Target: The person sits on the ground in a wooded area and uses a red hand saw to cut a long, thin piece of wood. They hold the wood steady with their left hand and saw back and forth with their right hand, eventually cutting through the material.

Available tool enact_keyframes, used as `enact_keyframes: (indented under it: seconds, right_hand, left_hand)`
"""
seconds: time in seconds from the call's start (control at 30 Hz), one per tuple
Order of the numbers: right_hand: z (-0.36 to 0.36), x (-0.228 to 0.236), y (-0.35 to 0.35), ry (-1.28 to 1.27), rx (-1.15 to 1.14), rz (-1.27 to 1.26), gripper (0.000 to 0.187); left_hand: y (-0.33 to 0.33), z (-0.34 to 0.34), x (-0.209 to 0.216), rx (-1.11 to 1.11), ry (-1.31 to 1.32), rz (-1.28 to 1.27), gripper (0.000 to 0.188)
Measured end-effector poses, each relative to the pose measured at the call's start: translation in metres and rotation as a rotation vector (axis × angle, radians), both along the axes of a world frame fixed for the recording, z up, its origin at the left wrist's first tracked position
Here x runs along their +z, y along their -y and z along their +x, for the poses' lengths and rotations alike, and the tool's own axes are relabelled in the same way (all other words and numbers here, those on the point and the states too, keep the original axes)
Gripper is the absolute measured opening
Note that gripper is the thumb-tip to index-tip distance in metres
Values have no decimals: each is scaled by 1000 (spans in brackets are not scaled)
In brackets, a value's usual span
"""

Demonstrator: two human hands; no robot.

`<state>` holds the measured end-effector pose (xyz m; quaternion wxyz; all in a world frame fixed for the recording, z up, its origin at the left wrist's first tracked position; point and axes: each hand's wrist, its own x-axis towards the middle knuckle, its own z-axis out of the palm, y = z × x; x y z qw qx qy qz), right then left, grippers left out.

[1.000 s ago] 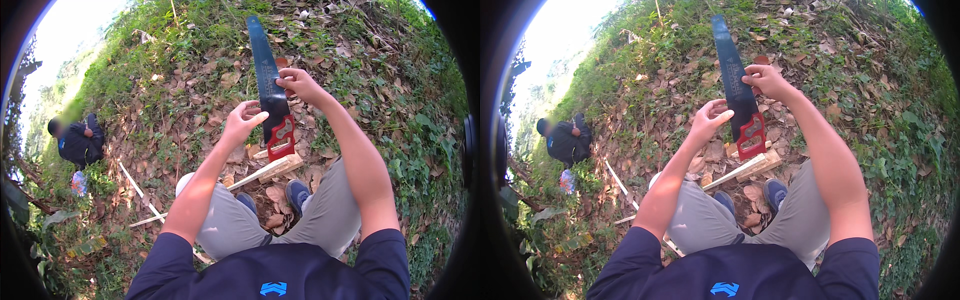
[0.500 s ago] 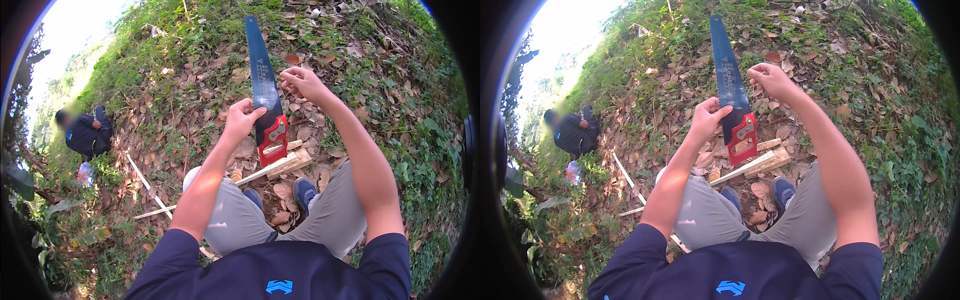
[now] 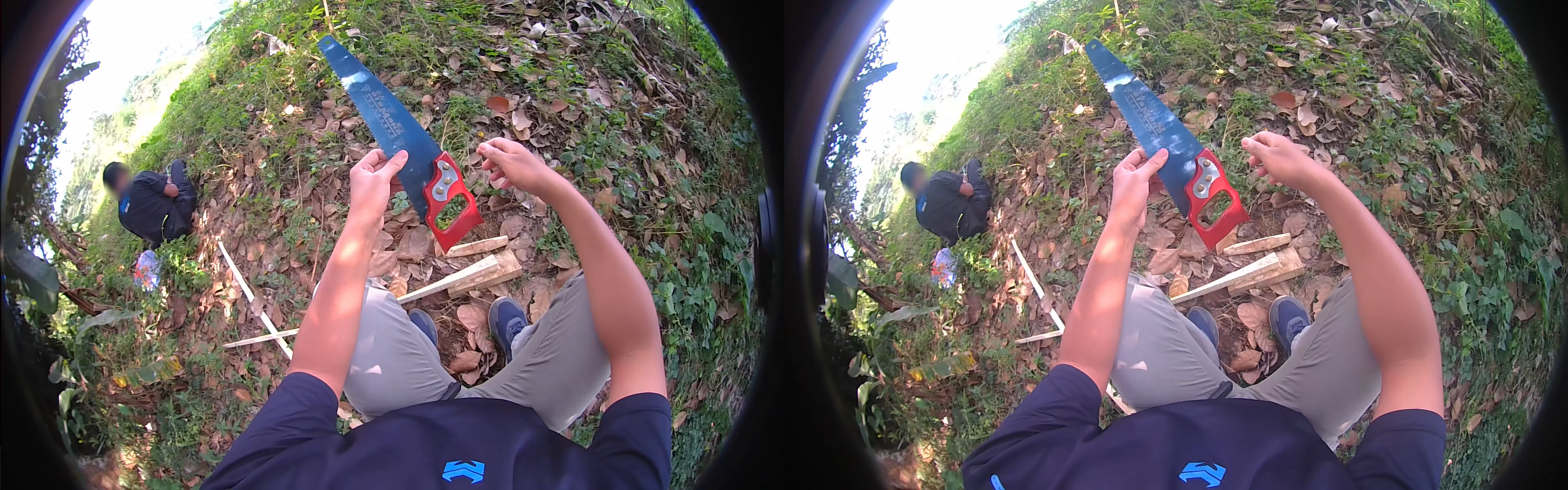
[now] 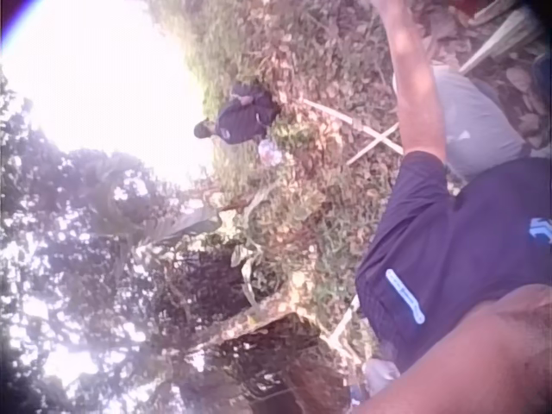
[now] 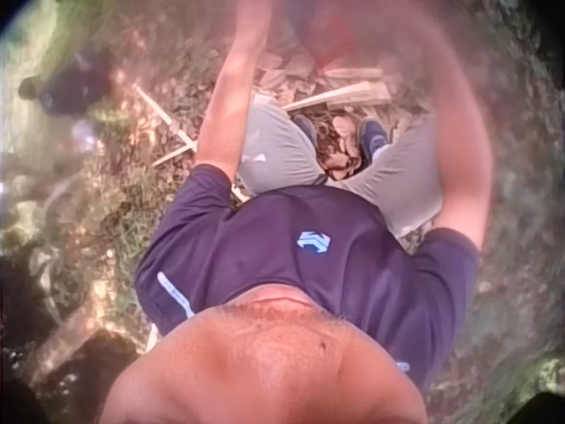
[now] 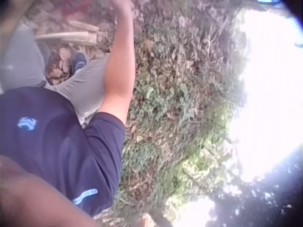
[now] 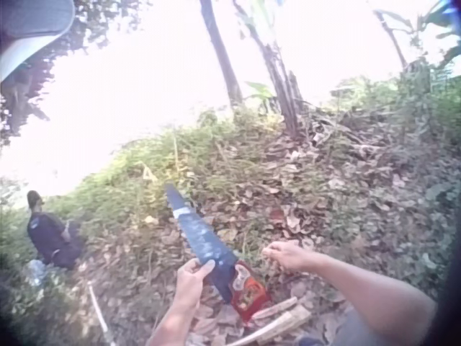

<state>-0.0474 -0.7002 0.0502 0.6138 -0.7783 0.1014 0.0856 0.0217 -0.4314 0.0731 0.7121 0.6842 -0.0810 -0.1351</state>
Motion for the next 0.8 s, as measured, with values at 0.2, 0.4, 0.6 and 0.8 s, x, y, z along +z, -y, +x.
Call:
enact_keyframes:
  seconds: [0.2, 0.4, 0.6, 0.8]
  right_hand:
    - [-6, 9, -20, -157, 4, -46, 65]
    - [-14, 25, -38, -196, 13, 111, 67]
    - [-20, 24, -40, -98, -11, 291, 42]
    - [-24, 35, -34, -22, -86, 256, 39]
  left_hand:
    - [-8, 7, -1, 118, -10, -133, 13]
    - [-11, 8, 0, 178, -39, -252, 11]
    - [-11, 7, 4, 159, -52, -379, 17]
    - [-11, 3, 7, 28, 20, -390, 17]
